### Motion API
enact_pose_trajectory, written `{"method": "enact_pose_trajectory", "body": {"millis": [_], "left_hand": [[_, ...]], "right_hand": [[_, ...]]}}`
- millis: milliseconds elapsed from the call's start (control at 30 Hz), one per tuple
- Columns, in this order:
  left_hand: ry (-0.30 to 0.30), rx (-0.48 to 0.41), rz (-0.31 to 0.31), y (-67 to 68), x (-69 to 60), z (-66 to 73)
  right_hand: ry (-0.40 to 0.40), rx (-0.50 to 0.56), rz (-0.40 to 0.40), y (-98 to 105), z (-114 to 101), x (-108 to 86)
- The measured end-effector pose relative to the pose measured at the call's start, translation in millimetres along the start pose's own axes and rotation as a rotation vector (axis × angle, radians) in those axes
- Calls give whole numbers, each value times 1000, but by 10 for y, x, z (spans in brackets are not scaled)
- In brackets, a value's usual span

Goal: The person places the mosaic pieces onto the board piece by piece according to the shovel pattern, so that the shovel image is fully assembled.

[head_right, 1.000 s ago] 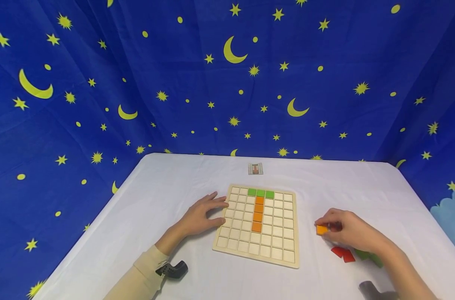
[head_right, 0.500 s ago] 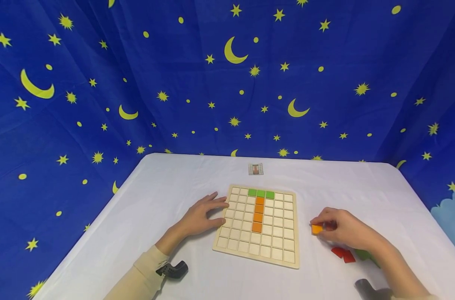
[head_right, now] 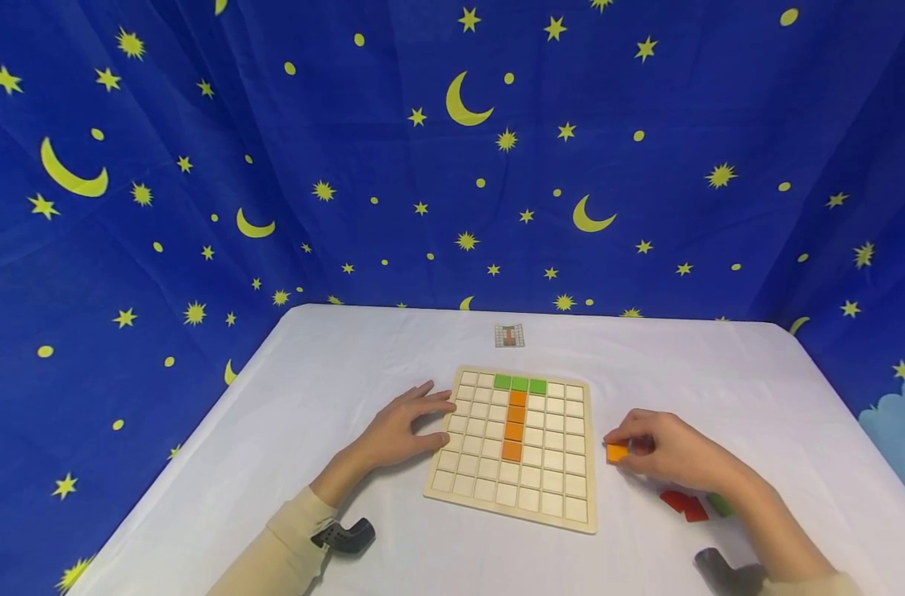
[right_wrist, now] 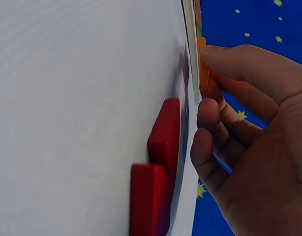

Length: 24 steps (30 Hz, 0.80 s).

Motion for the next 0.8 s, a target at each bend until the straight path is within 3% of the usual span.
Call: {"method": "enact_pose_trajectory", "body": {"millis": [800], "left_hand": [[-5, -2, -3, 5, -10, -7]], "right_hand": [[106, 37, -37, -145, -267, 126]]}}
Point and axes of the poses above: each hand's wrist, its own x-axis towards the middle knuckle, its own y-axis out of the back of the hand, z = x × y, the point moved 3 cm from there along x, towards the middle knuckle, and after that the axes turned 14 degrees about z, right-handed, at the moved point
